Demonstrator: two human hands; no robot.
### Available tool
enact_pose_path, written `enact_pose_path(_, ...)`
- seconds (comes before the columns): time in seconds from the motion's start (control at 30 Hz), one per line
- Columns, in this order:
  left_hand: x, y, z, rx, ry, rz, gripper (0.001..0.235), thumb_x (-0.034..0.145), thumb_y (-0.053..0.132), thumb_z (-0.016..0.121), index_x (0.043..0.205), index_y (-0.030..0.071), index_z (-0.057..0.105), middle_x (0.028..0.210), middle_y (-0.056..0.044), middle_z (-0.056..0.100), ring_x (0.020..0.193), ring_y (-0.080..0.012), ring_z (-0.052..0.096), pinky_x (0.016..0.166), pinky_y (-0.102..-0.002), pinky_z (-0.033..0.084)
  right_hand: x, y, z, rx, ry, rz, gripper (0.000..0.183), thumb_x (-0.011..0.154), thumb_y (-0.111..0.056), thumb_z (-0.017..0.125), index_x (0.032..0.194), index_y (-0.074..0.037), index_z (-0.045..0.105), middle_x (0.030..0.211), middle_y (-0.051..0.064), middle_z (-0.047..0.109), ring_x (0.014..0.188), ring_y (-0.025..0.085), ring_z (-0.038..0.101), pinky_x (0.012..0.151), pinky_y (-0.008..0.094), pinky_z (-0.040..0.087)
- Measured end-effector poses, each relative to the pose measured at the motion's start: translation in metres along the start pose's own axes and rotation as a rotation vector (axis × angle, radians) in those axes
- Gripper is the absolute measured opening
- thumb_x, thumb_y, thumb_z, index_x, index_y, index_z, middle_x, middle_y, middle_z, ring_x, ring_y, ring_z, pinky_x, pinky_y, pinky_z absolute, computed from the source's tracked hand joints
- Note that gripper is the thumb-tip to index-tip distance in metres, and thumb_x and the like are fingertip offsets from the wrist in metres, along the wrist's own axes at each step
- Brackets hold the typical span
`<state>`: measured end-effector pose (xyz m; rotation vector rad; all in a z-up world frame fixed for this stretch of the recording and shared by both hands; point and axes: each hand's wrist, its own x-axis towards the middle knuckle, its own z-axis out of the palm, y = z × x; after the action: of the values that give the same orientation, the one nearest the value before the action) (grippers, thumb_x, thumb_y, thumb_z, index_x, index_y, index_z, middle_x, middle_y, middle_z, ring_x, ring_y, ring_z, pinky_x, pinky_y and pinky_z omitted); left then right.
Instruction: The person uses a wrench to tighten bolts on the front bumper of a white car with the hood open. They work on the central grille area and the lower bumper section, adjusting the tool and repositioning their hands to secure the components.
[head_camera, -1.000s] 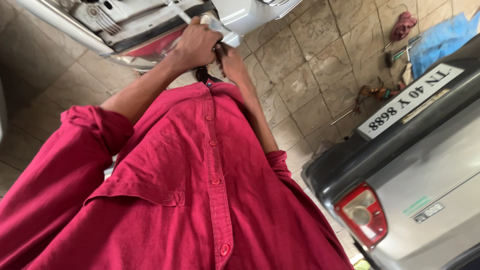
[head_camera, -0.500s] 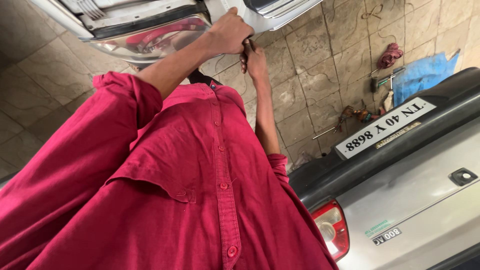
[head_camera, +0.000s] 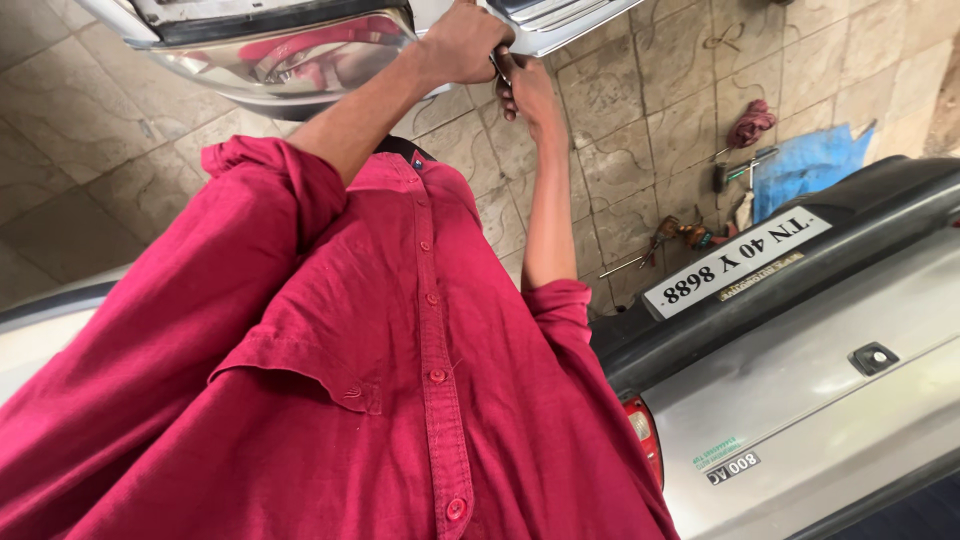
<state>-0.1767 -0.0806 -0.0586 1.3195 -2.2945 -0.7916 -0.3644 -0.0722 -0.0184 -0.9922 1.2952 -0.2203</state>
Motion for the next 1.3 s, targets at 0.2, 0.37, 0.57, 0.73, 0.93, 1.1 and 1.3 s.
enact_pose_path(0.2,-0.009,0.002,0.007,0.114,-0.085,0.002,0.016,0.076,0.024,0.073,0.081,0.010,0.075,0.073,-0.017,0.071,0.075,-0.0372,0.071,0.084,-0.054,0.052,0.022,0.046,0.015,0.023,-0.014,0.009,0.037,0.106,-0.042,0.052,0.092,-0.009,0.061,0.060,-0.004,0.049,0.046,0.009,0.047,0.042,0.030,0.041)
enact_pose_path(0.37,-0.023,-0.006,0.014,0.061,-0.056,-0.014,0.022,0.080,0.030,0.073,0.093,0.012,0.076,0.086,-0.016,0.071,0.088,-0.0355,0.070,0.080,-0.047,0.054,0.028,0.066,0.018,0.151,-0.104,-0.019,0.040,0.110,-0.042,0.050,0.091,-0.007,0.055,0.061,0.000,0.048,0.046,0.013,0.045,0.041,0.033,0.038)
enact_pose_path(0.57,-0.008,0.013,0.002,0.326,-0.303,-0.137,0.024,0.075,0.033,0.072,0.093,0.018,0.077,0.082,-0.012,0.075,0.083,-0.0296,0.073,0.102,-0.041,0.042,0.025,0.024,-0.006,0.302,-0.486,0.194,0.036,0.110,-0.035,0.047,0.096,-0.004,0.056,0.070,0.006,0.059,0.055,0.016,0.057,0.047,0.031,0.045)
enact_pose_path(0.73,0.018,0.025,0.022,0.564,-0.510,-0.303,0.024,0.082,0.033,0.070,0.101,0.020,0.077,0.094,-0.006,0.078,0.089,-0.0229,0.073,0.103,-0.044,0.033,0.047,0.024,-0.017,0.162,-0.540,0.234,0.018,0.103,-0.016,0.051,0.108,-0.002,0.060,0.079,0.008,0.067,0.060,0.018,0.061,0.047,0.034,0.046)
enact_pose_path(0.93,-0.011,0.018,0.028,0.630,-0.364,-0.193,0.018,0.086,0.031,0.067,0.092,0.020,0.080,0.090,-0.004,0.079,0.097,-0.0200,0.070,0.104,-0.040,0.033,0.089,0.116,0.015,0.351,-0.258,0.218,0.011,0.102,-0.017,0.048,0.097,-0.009,0.055,0.067,0.000,0.053,0.049,0.012,0.050,0.040,0.028,0.039)
enact_pose_path(1.1,-0.019,0.005,0.030,0.621,-0.342,-0.092,0.015,0.087,0.025,0.067,0.084,0.020,0.081,0.087,-0.005,0.079,0.097,-0.0200,0.070,0.104,-0.039,0.034,0.079,0.140,0.052,0.525,0.006,0.081,0.021,0.108,-0.026,0.049,0.091,-0.014,0.055,0.067,-0.005,0.044,0.048,0.006,0.036,0.041,0.024,0.027)
enact_pose_path(1.3,-0.134,-0.010,0.020,0.565,-0.345,0.088,0.010,0.081,0.024,0.070,0.079,0.021,0.080,0.086,-0.005,0.078,0.092,-0.0201,0.072,0.109,-0.039,0.037,-0.011,0.185,0.205,0.406,0.173,-0.030,0.023,0.110,-0.027,0.050,0.103,-0.007,0.059,0.072,0.002,0.052,0.059,0.014,0.045,0.049,0.031,0.035)
